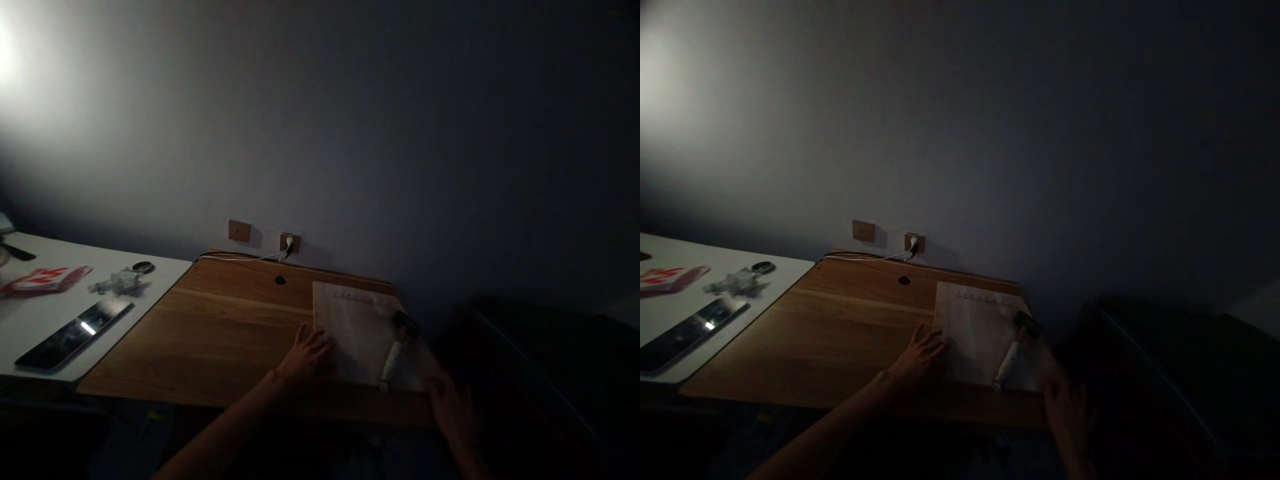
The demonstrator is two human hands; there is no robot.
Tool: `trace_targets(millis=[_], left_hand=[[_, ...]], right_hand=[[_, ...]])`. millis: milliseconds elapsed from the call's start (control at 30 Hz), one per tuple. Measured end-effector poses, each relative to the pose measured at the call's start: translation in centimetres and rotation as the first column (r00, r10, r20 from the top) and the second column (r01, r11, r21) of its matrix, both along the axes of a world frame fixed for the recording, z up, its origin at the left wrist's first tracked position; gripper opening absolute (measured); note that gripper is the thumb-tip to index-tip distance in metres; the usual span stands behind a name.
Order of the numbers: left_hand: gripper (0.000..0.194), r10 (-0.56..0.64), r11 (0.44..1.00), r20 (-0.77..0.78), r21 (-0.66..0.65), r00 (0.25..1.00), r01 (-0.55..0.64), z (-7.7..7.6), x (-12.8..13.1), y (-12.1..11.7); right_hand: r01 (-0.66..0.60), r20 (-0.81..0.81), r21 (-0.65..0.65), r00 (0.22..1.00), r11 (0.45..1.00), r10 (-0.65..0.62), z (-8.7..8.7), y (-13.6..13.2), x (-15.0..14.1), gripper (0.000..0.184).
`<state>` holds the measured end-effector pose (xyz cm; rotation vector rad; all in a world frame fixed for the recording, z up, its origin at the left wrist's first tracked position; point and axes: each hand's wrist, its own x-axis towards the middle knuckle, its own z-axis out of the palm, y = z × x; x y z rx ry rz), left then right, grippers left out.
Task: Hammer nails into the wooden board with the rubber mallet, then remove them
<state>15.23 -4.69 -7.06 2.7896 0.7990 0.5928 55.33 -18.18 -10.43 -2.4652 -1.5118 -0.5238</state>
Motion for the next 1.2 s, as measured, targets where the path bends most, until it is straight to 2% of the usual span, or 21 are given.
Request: trace_targets(millis=[33, 133, 233, 333, 433, 500, 567, 633, 733, 800, 867, 933, 1033, 1133, 1200], left_hand=[[0.046, 0.024, 1.000, 0.009, 0.010, 1.000, -0.024, -0.1, -0.6, 0.1], [0.039, 0.117, 0.991, 0.070, 0.056, 0.991, -0.121, -0.1, -3.4, 0.1], [0.032, 0.190, 0.976, 0.086, 0.094, 0.978, -0.198, 0.2, -7.0, -0.2], [0.029, 0.255, 0.956, 0.059, 0.135, 0.965, -0.261, 0.6, -11.1, -0.8], [0.025, 0.302, 0.943, 0.048, 0.132, 0.952, -0.305, 1.4, -15.1, -0.9], [0.022, 0.323, 0.942, 0.054, 0.074, 0.945, -0.327, 2.3, -17.2, -0.2], [0.023, 0.353, 0.935, 0.071, 0.018, 0.933, -0.355, 3.5, -18.3, 1.4], [0.026, 0.370, 0.928, 0.094, 0.008, 0.924, -0.372, 4.8, -18.1, 4.0], [0.032, 0.381, 0.925, 0.068, -0.016, 0.922, -0.381, 6.1, -16.0, 8.8], [0.036, 0.375, 0.923, -0.023, -0.085, 0.927, -0.375, 6.4, -14.2, 11.7], [0.034, 0.362, 0.923, -0.060, -0.116, 0.930, -0.367, 6.1, -12.7, 13.7], [0.029, 0.342, 0.927, -0.076, -0.136, 0.936, -0.350, 5.5, -11.8, 14.9], [0.029, 0.334, 0.927, -0.073, -0.156, 0.940, -0.341, 4.6, -11.4, 15.6], [0.034, 0.353, 0.919, -0.041, -0.173, 0.935, -0.355, 4.3, -11.7, 16.1], [0.033, 0.354, 0.919, -0.010, -0.181, 0.935, -0.350, 4.5, -12.0, 16.6]], right_hand=[[-0.061, 0.072, -0.024, 0.995, 0.998, 0.062, -0.1, -0.6, -0.8, 0.042], [-0.225, 0.286, -0.098, 0.927, 0.969, 0.244, -0.4, -2.0, -3.5, 0.049], [-0.328, 0.312, -0.079, 0.889, 0.941, 0.336, -0.9, -2.9, -6.6, 0.054], [-0.426, 0.201, -0.028, 0.884, 0.904, 0.422, -1.2, -3.2, -9.1, 0.052], [-0.455, -0.032, 0.070, 0.888, 0.888, 0.458, -0.7, -2.3, -10.3, 0.043], [-0.417, -0.203, 0.130, 0.877, 0.900, 0.436, 0.7, -0.3, -10.5, 0.038], [-0.389, -0.250, 0.162, 0.873, 0.907, 0.419, 3.1, 3.2, -10.9, 0.043], [-0.438, -0.330, 0.163, 0.821, 0.884, 0.467, 6.0, 7.9, -12.1, 0.044], [-0.545, -0.379, -0.003, 0.776, 0.838, 0.504, 9.4, 15.9, -15.1, 0.033], [-0.569, -0.393, -0.068, 0.770, 0.819, 0.502, 10.3, 20.6, -17.3, 0.025], [-0.584, -0.408, -0.146, 0.771, 0.798, 0.489, 10.1, 24.1, -18.9, 0.016], [-0.588, -0.418, -0.231, 0.779, 0.775, 0.467, 9.3, 26.3, -19.8, 0.007], [-0.584, -0.419, -0.324, 0.794, 0.744, 0.441, 8.1, 27.6, -20.1, 0.016], [-0.595, -0.411, -0.332, 0.789, 0.732, 0.456, 8.0, 27.6, -19.9, 0.007], [-0.626, -0.416, -0.305, 0.765, 0.717, 0.491, 8.3, 27.4, -20.1, 0.017]])
